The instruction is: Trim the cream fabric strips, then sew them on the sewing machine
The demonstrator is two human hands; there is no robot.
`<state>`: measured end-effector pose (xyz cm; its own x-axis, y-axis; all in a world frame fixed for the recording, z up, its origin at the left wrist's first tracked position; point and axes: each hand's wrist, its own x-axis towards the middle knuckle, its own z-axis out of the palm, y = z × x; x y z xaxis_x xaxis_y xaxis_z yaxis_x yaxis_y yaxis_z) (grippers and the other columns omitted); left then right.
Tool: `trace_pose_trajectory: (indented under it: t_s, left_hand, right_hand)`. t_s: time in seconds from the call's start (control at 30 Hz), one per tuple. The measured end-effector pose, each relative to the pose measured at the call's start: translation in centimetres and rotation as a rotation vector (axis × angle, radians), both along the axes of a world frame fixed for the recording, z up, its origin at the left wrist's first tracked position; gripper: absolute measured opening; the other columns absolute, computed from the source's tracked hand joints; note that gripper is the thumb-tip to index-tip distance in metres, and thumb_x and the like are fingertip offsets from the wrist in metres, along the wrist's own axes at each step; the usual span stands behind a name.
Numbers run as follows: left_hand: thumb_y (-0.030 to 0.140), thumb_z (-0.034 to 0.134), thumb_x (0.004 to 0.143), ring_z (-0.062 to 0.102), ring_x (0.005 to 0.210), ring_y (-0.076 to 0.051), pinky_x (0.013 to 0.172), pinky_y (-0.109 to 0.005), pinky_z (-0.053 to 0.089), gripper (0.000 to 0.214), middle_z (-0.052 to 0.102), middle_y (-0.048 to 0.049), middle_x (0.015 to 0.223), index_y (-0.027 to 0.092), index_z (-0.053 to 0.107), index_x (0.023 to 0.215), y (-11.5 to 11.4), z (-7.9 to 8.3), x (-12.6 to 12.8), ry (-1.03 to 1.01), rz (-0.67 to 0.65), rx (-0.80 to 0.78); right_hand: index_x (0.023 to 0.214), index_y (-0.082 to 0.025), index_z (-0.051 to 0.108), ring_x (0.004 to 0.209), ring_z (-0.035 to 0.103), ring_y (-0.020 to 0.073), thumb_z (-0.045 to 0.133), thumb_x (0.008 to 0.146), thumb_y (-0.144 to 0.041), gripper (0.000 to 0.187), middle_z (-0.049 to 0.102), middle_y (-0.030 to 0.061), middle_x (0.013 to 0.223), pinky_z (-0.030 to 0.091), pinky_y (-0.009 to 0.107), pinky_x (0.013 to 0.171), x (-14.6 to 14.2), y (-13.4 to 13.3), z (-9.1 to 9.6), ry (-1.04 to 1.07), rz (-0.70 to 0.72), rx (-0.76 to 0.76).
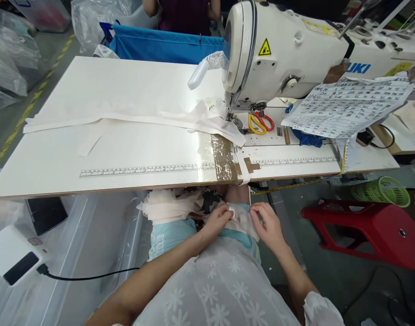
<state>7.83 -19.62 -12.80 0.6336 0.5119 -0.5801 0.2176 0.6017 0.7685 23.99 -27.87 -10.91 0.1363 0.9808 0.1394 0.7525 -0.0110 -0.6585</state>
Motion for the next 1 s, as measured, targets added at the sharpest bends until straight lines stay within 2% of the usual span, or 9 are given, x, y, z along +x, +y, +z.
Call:
trace_pose_trajectory:
  t_s: [0.1,0.2,0.37,0.5,0.63,0.73,0.8,0.93,1.0]
  left_hand:
    - [0.052,0.059,0.077,0.045,0.051,-0.012,0.053,-0.024,0.036,0.035,0.047,0.0040,0.053,0.020,0.049,0.073,1.8,4.1,-0.7,-0.168,-0.309,0.058]
    - [0.048,0.057,0.083,0.039,0.050,-0.009,0.048,-0.021,0.029,0.032,0.046,0.0044,0.057,0.018,0.055,0.076,4.5,8.0,-2.7,-0.177,-0.541,0.285]
    - [0.052,0.055,0.085,0.046,0.057,-0.011,0.050,-0.019,0.033,0.036,0.059,0.0002,0.070,0.019,0.068,0.086,10.0,11.6,-10.4,0.147,-0.572,0.588]
    - [0.065,0.051,0.079,0.055,0.062,-0.014,0.055,-0.020,0.041,0.054,0.065,0.0001,0.073,0.016,0.070,0.091,13.8,13.7,-17.1,0.513,-0.482,0.806]
    - [0.071,0.040,0.080,0.065,0.082,-0.024,0.077,-0.038,0.050,0.065,0.070,-0.0014,0.090,0.017,0.072,0.095,15.7,15.8,-20.2,0.816,-0.011,1.333]
    - [0.057,0.035,0.090,0.062,0.106,-0.029,0.091,-0.045,0.046,0.052,0.070,-0.0049,0.109,0.023,0.069,0.111,16.0,15.4,-21.3,0.973,0.292,1.620]
    - [0.049,0.033,0.093,0.060,0.112,-0.027,0.094,-0.044,0.045,0.048,0.069,-0.0050,0.113,0.023,0.066,0.116,16.0,13.8,-22.2,1.031,0.303,1.681]
    - [0.036,0.030,0.096,0.058,0.118,-0.027,0.106,-0.048,0.038,0.044,0.068,-0.0041,0.116,0.017,0.067,0.109,15.1,9.1,-23.9,0.986,0.097,1.658]
    - [0.029,0.033,0.096,0.053,0.125,-0.028,0.112,-0.055,0.030,0.038,0.065,-0.0049,0.124,0.017,0.066,0.112,14.1,7.5,-24.0,0.993,0.107,1.628]
  right_hand:
    - [0.095,-0.022,0.061,0.101,0.056,0.0224,0.037,0.102,-0.037,0.029,0.063,0.0074,0.101,0.044,0.039,0.095,0.1,2.1,2.2,0.216,0.179,0.012]
    - [0.075,-0.021,0.059,0.078,0.059,0.0174,0.040,0.101,-0.045,0.040,0.061,0.0005,0.076,0.042,0.040,0.101,0.7,3.6,4.0,0.423,0.471,-0.136]
    - [0.079,-0.021,0.065,0.062,0.058,0.0143,0.057,0.093,-0.048,0.032,0.064,-0.0001,0.071,0.048,0.025,0.059,5.5,3.5,8.1,0.356,0.410,-0.283]
    - [0.084,-0.022,0.070,0.065,0.062,0.0163,0.058,0.092,-0.054,0.035,0.069,0.0032,0.076,0.046,0.027,0.055,10.5,3.4,12.1,0.123,0.289,-0.242]
    - [0.093,-0.020,0.072,0.083,0.064,0.0198,0.048,0.097,-0.053,0.041,0.070,0.0082,0.088,0.048,0.038,0.073,13.4,5.3,13.6,-0.380,0.017,0.198]
    - [0.100,-0.015,0.070,0.091,0.062,0.0207,0.049,0.099,-0.026,0.024,0.071,0.0110,0.090,0.044,0.044,0.093,14.5,7.1,12.0,-0.789,-0.121,0.568]
    - [0.103,-0.015,0.068,0.096,0.062,0.0221,0.051,0.094,-0.015,0.020,0.072,0.0108,0.095,0.038,0.046,0.102,14.7,7.8,9.9,-0.930,-0.106,0.674]
    - [0.112,-0.016,0.063,0.113,0.057,0.0249,0.044,0.094,-0.010,0.028,0.069,0.0083,0.112,0.031,0.050,0.109,14.2,7.8,5.8,-0.910,0.035,0.494]
    - [0.116,-0.017,0.061,0.122,0.052,0.0265,0.039,0.092,-0.007,0.034,0.066,0.0088,0.121,0.027,0.054,0.111,13.4,7.3,4.9,-0.863,0.015,0.387]
